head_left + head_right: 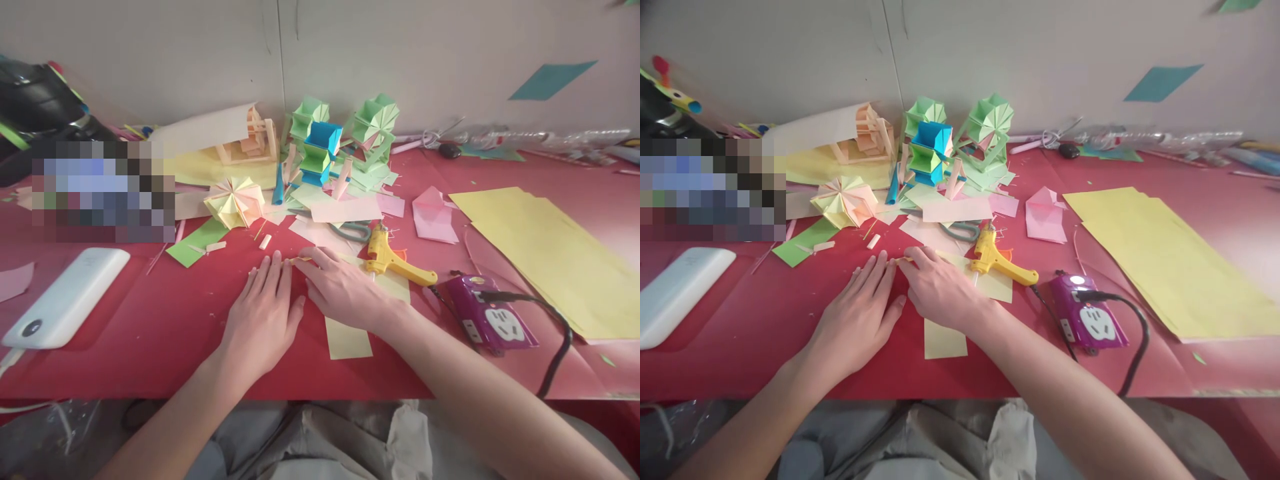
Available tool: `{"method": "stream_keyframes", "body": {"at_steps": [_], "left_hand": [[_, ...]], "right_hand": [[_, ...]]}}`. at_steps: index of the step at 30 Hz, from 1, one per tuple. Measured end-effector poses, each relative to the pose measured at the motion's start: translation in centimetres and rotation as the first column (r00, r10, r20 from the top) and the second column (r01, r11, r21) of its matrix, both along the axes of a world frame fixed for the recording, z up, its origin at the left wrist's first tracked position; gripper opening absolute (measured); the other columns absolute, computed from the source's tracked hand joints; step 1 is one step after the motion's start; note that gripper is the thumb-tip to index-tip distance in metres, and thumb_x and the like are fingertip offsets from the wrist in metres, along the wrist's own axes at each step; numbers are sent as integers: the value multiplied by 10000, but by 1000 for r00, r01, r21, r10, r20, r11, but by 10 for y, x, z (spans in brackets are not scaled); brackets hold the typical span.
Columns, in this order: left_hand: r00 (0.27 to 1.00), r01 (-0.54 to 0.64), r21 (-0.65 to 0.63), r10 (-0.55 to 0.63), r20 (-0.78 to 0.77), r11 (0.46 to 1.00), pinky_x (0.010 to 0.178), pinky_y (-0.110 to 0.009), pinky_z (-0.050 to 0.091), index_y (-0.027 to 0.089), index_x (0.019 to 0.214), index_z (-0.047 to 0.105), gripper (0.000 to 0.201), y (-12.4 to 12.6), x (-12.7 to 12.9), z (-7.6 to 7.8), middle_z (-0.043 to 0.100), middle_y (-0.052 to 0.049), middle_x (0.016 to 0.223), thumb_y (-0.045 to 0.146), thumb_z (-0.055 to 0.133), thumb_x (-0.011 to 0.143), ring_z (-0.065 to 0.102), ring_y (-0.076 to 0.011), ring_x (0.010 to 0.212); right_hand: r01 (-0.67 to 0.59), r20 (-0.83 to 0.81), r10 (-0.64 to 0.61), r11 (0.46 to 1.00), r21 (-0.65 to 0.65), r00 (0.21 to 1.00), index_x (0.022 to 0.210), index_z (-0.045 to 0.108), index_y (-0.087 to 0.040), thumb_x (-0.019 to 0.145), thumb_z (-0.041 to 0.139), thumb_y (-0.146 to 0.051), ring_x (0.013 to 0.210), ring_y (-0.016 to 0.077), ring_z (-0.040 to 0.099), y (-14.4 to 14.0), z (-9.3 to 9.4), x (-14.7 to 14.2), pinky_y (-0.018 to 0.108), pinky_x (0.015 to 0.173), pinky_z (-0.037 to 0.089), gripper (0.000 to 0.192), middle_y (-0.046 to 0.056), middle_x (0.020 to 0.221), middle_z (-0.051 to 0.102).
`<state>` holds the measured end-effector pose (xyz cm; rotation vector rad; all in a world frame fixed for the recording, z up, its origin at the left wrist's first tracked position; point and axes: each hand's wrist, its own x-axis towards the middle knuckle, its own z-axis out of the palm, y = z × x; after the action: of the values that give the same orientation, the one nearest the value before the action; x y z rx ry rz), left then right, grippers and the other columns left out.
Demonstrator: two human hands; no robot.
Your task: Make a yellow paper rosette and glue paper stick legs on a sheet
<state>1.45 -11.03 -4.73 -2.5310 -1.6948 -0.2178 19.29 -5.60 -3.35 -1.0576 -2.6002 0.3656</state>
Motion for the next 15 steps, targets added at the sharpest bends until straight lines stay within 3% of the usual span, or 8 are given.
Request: {"method": "stream_keyframes", "body": {"at_steps": [8,15], "left_hand": [[1000,-22,7,22,20,1000,1158,-544,384,23,1463,446,580,-3,2,-2,382,-247,1556,385,357,1019,338,-361,1471],[1000,-21,4,21,3,1000,1174,-537,368,-13,1467,429,643,-5,1,-6,353,-255,1568,441,348,1019,311,-363,1482]], "right_hand": [[11,56,-12,1000,12,998,1277,574,-116,875,462,-82,1147,282,557,-1,2,-2,462,945,545,418,168,1265,559],[21,61,-21,1000,2,998,1280,581,-128,870,457,-78,1152,276,555,0,3,-2,458,943,542,432,160,1277,560]]}}
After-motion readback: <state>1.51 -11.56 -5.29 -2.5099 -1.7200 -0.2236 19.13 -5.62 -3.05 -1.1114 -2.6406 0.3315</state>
